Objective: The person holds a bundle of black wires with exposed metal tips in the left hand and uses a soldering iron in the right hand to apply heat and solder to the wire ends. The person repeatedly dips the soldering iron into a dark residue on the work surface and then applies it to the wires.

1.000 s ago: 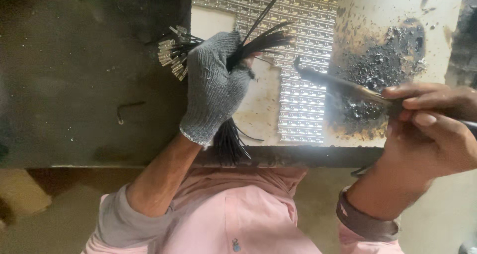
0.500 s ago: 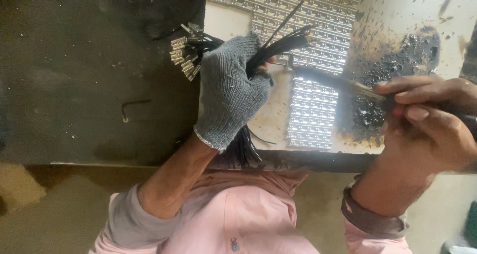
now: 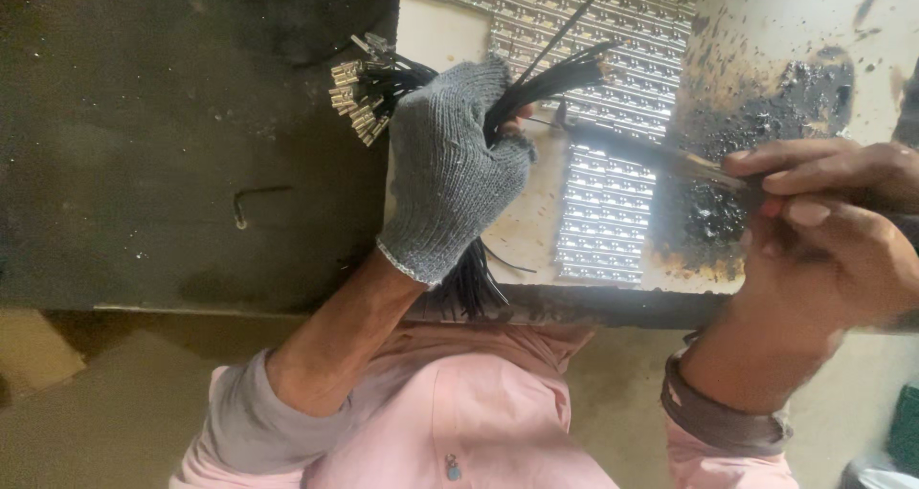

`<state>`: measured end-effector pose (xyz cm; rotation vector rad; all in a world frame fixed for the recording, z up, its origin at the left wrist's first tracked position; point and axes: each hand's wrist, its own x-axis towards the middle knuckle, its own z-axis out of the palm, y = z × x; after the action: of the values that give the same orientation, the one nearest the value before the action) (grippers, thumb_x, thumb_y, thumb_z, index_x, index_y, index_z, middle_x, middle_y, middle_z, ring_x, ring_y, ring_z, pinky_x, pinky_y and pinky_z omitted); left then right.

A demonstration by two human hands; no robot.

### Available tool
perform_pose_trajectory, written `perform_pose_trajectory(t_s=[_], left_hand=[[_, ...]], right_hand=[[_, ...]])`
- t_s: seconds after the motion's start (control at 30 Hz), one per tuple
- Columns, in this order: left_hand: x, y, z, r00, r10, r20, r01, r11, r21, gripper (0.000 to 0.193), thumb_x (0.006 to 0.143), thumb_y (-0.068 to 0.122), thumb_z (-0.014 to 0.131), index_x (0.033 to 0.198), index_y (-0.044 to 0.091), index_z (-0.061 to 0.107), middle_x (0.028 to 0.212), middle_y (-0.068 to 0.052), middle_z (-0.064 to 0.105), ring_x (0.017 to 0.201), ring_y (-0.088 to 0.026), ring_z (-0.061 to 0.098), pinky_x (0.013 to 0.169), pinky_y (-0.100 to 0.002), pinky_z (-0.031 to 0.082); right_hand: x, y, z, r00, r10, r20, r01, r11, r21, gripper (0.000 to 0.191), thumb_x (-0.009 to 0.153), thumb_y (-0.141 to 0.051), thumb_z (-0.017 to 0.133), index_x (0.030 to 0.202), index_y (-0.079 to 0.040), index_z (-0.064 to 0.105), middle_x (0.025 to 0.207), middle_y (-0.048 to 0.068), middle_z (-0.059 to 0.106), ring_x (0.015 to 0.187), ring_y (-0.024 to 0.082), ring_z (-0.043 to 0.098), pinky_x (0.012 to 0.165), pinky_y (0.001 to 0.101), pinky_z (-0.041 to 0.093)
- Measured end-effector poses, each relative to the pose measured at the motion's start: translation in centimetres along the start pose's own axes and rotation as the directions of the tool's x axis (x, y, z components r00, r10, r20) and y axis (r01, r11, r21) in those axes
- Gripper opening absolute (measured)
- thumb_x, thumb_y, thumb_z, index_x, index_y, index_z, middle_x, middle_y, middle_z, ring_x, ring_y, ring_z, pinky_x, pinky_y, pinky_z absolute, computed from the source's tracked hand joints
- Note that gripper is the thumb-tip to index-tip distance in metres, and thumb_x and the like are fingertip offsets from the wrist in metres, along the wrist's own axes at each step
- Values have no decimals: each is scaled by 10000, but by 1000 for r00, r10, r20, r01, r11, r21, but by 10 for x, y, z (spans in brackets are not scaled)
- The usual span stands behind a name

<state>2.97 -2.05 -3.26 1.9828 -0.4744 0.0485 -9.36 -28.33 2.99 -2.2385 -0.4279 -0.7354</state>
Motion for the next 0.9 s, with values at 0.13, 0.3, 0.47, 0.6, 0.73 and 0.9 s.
perform_pose_trajectory(t_s=[0.13,0.3,0.47,0.6,0.73,0.9], left_hand=[[-1,1,-1,1000,14,-6,-13,1000,22,58,934,80,684,877,69,686,770,-71,701,608,-104,675,566,-280,548],[0,7,-3,1000,6,0,-6,997,80,122,925,92,709,815,73,660,728,-79,674,606,-139,666,583,-320,540],[2,11,-6,1000,13,-7,-12,1000,27,70,901,89,696,839,80,666,769,-69,695,643,-138,699,600,-317,556],[0,11,-8,999,41,-9,-40,997,70,80,888,87,719,829,67,668,753,-94,683,642,-165,688,600,-338,543],[1,8,-2,999,19,-27,-17,998,61,75,876,103,729,821,83,683,733,-75,692,607,-141,683,561,-324,531],[-2,2,1,999,45,-28,-44,998,48,97,901,97,726,821,74,678,731,-67,689,611,-128,681,570,-313,538]], right_hand=[[5,-8,-8,981,195,8,-195,974,116,163,930,125,562,870,-19,517,932,246,641,819,351,759,489,254,545],[44,-44,-2,937,211,279,-261,952,157,140,790,58,564,863,25,679,962,241,727,644,170,708,515,306,580],[96,-77,20,919,133,372,-169,983,66,160,789,53,555,900,14,663,968,253,717,656,216,715,548,315,575],[73,-52,19,984,169,50,-175,968,179,78,1004,56,570,1041,-10,593,992,259,653,797,342,747,673,378,639],[0,-12,9,975,87,-207,-51,984,173,107,1096,68,607,1054,-28,582,931,234,624,838,383,755,697,408,660],[-13,-2,-8,997,-26,-76,27,1000,13,175,1010,94,666,996,13,512,874,284,573,843,457,720,591,373,583]])
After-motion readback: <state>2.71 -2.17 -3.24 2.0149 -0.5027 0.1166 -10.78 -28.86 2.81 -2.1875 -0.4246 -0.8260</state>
